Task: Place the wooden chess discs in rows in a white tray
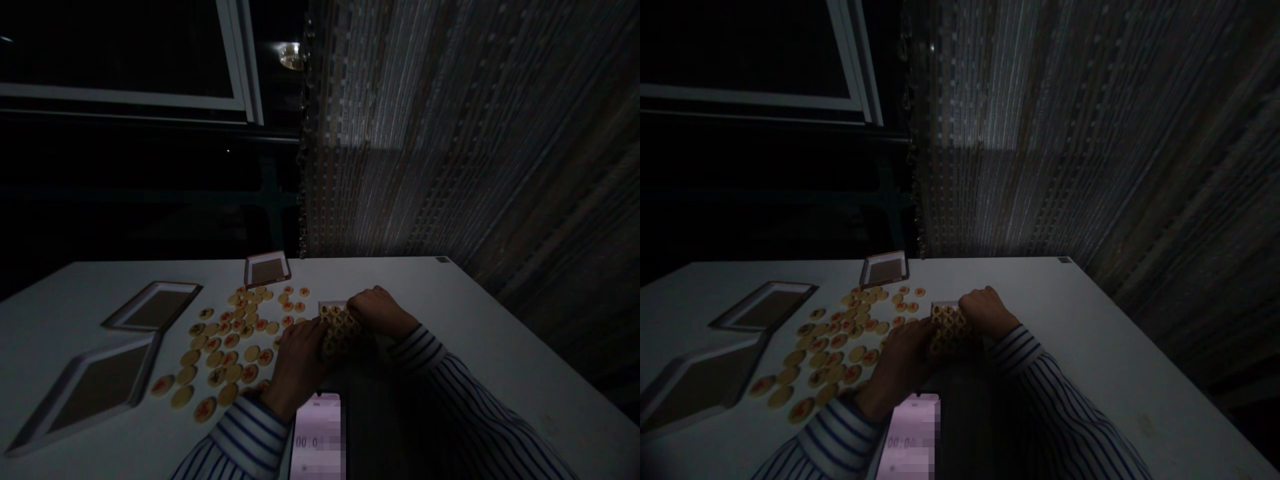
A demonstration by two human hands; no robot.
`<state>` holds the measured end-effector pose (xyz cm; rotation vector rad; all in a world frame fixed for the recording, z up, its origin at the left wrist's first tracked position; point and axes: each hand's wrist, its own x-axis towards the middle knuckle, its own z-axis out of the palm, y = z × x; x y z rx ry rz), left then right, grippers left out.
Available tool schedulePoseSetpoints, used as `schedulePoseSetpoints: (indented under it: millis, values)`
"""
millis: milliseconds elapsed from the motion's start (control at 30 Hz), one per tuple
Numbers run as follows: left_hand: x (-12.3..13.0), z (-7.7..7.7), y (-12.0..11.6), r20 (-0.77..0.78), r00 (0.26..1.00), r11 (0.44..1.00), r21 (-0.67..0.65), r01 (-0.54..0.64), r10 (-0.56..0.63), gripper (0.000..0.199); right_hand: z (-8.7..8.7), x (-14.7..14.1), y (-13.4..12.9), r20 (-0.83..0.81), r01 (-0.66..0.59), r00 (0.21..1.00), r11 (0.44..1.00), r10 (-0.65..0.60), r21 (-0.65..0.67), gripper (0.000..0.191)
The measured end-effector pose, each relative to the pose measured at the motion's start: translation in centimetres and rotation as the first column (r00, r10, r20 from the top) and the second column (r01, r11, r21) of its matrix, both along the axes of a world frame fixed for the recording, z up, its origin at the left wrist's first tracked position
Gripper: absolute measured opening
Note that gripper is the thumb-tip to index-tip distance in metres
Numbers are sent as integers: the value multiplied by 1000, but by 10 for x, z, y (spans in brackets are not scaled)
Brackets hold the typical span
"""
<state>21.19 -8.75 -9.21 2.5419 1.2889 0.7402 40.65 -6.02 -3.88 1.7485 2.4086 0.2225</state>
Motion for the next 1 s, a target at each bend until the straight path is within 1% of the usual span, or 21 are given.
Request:
schedulePoseSetpoints:
  millis: [333, 600, 833, 1000]
  values:
    - [-1, 1, -1, -12, 1000, 1000, 27, -5, 5, 46, 0, -1, 1, -11, 14, 1000, 1000, -14, 3, 24]
    - [0, 0, 0, -5, 1000, 1000, 23, -3, 4, 46, -4, 0, 2, -24, -20, 999, 1000, 20, 19, 23]
    - [-1, 1, 0, -12, 1000, 1000, 12, 1, -1, 49, -2, -1, 1, -21, -25, 999, 1000, 24, -13, 24]
    - [0, 4, -2, -5, 1000, 1000, 7, -5, 5, 47, -2, 0, 0, -24, -36, 999, 999, 35, -19, 25]
